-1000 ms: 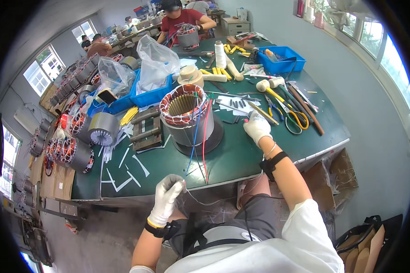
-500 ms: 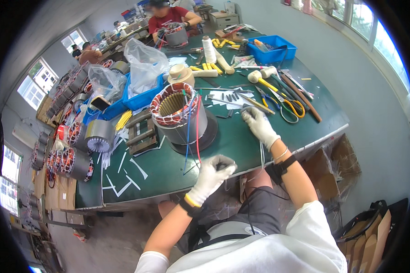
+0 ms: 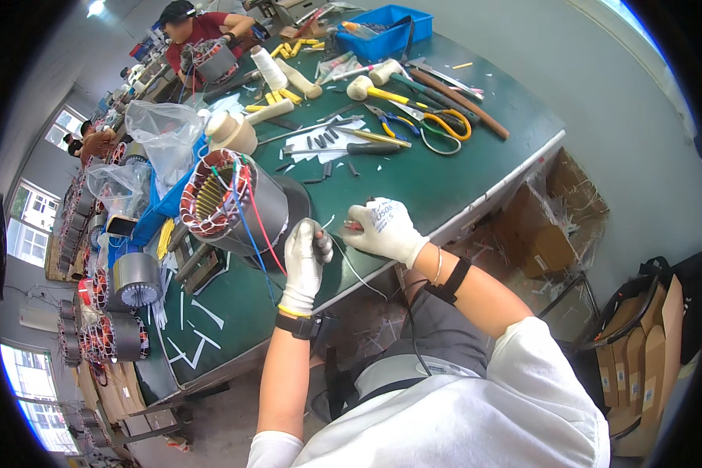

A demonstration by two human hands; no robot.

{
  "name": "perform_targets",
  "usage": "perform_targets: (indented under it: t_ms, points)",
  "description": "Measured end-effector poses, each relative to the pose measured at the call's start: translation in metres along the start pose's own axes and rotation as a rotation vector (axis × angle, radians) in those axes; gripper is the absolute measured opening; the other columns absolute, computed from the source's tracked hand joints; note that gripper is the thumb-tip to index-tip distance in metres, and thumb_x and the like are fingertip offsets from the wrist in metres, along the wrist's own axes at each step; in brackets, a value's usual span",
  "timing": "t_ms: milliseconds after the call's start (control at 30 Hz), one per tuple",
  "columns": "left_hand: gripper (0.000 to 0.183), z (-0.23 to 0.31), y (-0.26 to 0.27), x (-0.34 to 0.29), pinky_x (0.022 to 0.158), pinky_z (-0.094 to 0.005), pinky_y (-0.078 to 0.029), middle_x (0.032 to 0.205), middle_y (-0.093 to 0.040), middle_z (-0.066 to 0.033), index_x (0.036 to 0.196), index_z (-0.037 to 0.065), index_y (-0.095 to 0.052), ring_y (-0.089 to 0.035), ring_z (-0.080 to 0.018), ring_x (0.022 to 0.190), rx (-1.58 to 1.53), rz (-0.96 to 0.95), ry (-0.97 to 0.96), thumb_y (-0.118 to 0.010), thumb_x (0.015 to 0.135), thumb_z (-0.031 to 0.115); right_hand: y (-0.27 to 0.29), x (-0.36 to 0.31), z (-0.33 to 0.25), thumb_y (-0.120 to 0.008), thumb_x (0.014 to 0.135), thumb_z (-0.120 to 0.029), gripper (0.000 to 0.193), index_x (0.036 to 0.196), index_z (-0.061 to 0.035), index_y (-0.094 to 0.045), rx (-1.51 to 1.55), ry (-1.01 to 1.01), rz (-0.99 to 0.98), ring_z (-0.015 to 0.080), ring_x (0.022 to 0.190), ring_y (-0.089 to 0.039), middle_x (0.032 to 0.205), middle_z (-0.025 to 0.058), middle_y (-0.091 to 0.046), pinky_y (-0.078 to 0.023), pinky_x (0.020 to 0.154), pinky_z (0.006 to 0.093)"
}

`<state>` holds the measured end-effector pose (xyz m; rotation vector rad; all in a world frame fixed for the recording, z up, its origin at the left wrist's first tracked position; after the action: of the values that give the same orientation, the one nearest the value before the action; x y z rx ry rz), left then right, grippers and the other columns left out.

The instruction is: Assembling motor stator components and preparing wiring at a workshop table.

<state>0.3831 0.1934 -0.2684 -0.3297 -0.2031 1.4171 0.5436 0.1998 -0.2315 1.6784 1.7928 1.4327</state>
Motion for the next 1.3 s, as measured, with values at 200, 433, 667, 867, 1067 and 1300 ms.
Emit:
perform_targets:
  t_ms: [200,433,667,867,1067,1300]
  points:
    - [0.037,0.005,-0.003,-0.001,0.048,-0.0226,-0.035,0.065,-0.044,0.0020,0.082,0.009,-0.050,-0.042,-0.0063,0.054,0.124,-0.049,0.015,-0.050,0.103,0.039,-0.004,-0.001,0.005,-0.068,0.077,-0.034,0.026,0.081,-0.0081,-0.067,0.051,-0.062,-0.029,0.0359,0.071,-0.067,0.070,0.0168,-0.066,-0.053,0.066,0.0442]
    - [0.037,0.008,-0.010,-0.004,0.048,-0.0221,-0.030,0.066,-0.040,0.0034,0.082,0.010,-0.049,-0.037,-0.0062,0.056,0.203,-0.039,0.034,-0.052,0.103,0.040,-0.002,-0.002,0.005,-0.068,0.077,-0.034,0.025,0.081,-0.0088,-0.068,0.052,-0.049,0.001,0.0353,0.070,-0.067,0.069,0.0161,-0.066,-0.053,0.064,0.0431]
    - [0.039,0.008,-0.007,-0.004,0.047,-0.0225,-0.030,0.065,-0.038,0.0038,0.079,0.009,-0.049,-0.037,-0.0061,0.055,0.183,-0.013,0.016,-0.052,0.103,0.040,-0.001,-0.003,0.002,-0.069,0.076,-0.033,0.024,0.080,-0.0096,-0.068,0.026,-0.066,-0.023,0.0339,0.073,-0.067,0.069,0.0151,-0.066,-0.053,0.065,0.0433]
    - [0.032,0.006,-0.005,-0.003,0.045,-0.0207,-0.034,0.066,-0.046,0.0036,0.081,0.009,-0.053,-0.042,-0.0033,0.053,0.188,-0.012,0.038,-0.051,0.103,0.032,0.004,-0.005,-0.002,-0.071,0.072,-0.027,0.019,0.078,-0.0096,-0.067,0.022,-0.001,0.085,0.0331,0.067,-0.064,0.066,0.0127,-0.063,-0.051,0.061,0.0421]
    - [0.030,0.006,-0.007,-0.003,0.045,-0.0205,-0.033,0.065,-0.046,0.0044,0.081,0.009,-0.054,-0.042,-0.0029,0.052,0.216,-0.003,0.049,-0.051,0.102,0.030,0.003,-0.004,-0.002,-0.070,0.072,-0.027,0.019,0.078,-0.0090,-0.067,0.043,-0.005,0.074,0.0335,0.067,-0.064,0.066,0.0137,-0.062,-0.050,0.061,0.0427]
    - [0.031,-0.003,-0.006,-0.002,0.048,-0.0221,-0.035,0.067,-0.048,0.0041,0.079,0.007,-0.055,-0.043,-0.0046,0.054,0.213,0.012,0.077,-0.050,0.102,0.027,0.005,-0.005,0.000,-0.072,0.073,-0.030,0.022,0.075,-0.0092,-0.067,0.005,-0.033,0.087,0.0336,0.065,-0.063,0.064,0.0141,-0.061,-0.050,0.058,0.0432]
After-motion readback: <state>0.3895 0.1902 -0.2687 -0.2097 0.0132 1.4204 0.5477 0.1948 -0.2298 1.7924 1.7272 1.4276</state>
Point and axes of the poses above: each hand's wrist, its own x-axis towards the middle knuckle, its own y-axis out of the back of the hand, z = x × y, the point moved 6 cm from there along x, towards the middle knuckle
